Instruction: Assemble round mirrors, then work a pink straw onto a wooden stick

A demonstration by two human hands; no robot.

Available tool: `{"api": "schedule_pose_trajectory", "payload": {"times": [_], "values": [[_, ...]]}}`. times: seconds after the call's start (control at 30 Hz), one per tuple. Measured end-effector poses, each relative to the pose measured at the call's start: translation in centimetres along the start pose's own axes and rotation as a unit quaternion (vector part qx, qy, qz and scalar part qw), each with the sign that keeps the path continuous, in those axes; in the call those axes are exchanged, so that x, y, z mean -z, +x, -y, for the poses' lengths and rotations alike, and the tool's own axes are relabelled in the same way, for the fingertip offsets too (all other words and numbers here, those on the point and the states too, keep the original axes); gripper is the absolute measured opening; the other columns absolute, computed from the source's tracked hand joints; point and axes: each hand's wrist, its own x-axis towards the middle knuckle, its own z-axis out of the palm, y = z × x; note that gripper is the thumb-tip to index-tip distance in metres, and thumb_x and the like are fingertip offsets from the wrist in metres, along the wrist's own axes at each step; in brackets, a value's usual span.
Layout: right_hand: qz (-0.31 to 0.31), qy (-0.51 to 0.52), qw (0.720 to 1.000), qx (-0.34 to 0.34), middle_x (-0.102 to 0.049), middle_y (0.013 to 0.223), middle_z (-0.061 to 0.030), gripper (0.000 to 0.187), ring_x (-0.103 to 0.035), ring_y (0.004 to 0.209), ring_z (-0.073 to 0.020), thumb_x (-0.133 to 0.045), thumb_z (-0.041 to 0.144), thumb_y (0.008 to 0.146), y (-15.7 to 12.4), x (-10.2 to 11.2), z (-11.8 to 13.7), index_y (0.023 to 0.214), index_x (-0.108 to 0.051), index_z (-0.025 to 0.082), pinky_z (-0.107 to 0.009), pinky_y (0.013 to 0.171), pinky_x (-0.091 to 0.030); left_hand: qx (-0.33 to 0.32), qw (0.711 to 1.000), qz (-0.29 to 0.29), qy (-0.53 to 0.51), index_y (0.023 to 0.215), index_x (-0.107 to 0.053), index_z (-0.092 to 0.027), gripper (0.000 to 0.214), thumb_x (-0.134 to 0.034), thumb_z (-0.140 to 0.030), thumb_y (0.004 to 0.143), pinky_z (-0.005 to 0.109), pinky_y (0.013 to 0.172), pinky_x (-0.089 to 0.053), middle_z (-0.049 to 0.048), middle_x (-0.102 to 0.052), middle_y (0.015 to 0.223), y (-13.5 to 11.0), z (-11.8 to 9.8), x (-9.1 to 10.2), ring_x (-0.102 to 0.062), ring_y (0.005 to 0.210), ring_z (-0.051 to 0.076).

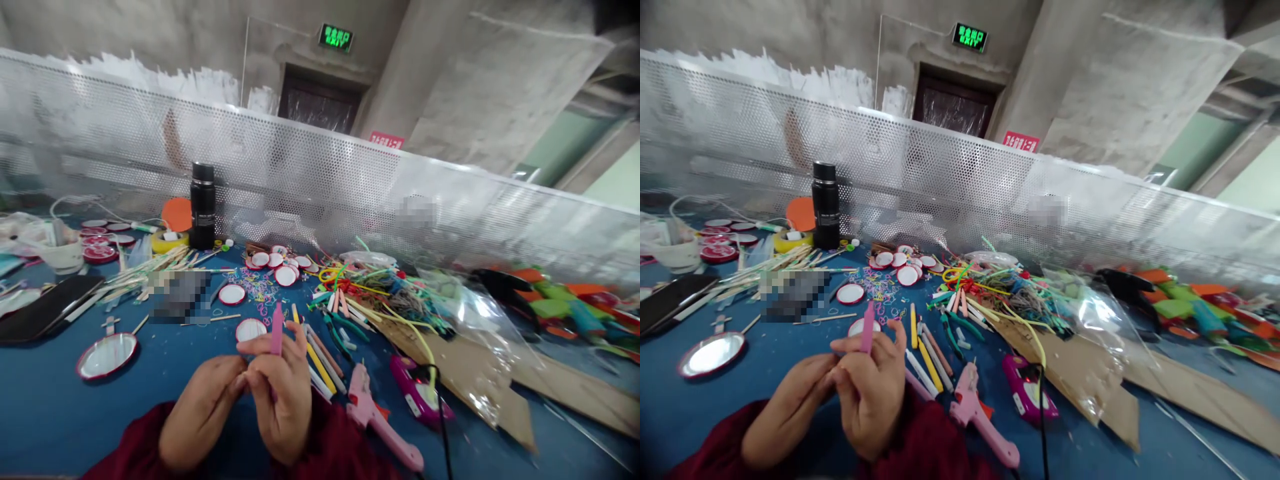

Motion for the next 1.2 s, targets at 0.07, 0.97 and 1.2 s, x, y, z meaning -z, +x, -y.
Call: {"api": "schedule_pose_trajectory", "payload": {"times": [0.07,0.97,1.2], "values": [[-0.039,0.002,0.999,-0.021,-0.074,0.099,0.0024,0.016,-0.067,0.092,-0.0153,-0.045,0.018,0.095,-0.2,0.6,0.7,0.084,-0.054,0.025,-0.044,0.114,-0.025,-0.025,1.0,0.014,0.007,0.074,-0.056,-0.019,0.036,-0.034,-0.03,0.101,0.023,0.066,-0.046,0.0016,-0.059,0.068,0.0,-0.5,0.1,-0.057,0.066,0.014],[-0.073,0.085,0.987,-0.116,-0.071,0.087,-0.0036,0.034,-0.064,0.062,-0.0122,-0.035,0.035,0.101,-6.3,0.1,-1.3,0.123,-0.056,0.018,-0.027,0.062,-0.053,0.246,0.892,0.058,-0.376,0.101,-0.051,-0.019,0.035,-0.057,-0.05,0.086,0.024,0.054,-0.05,0.0022,-0.067,0.078,-0.9,-2.0,-1.4,-0.066,0.063,0.015],[-0.144,0.091,0.968,-0.182,-0.066,0.075,-0.0021,0.039,-0.061,0.061,-0.0117,-0.04,0.037,0.098,-5.8,-0.7,-2.5,0.112,-0.069,0.016,-0.026,0.061,-0.051,0.261,0.888,0.081,-0.371,0.091,-0.052,-0.018,0.031,-0.066,-0.043,0.081,0.027,0.061,-0.053,0.0045,-0.07,0.079,-1.2,-1.0,-1.6,-0.07,0.068,0.017]]}}
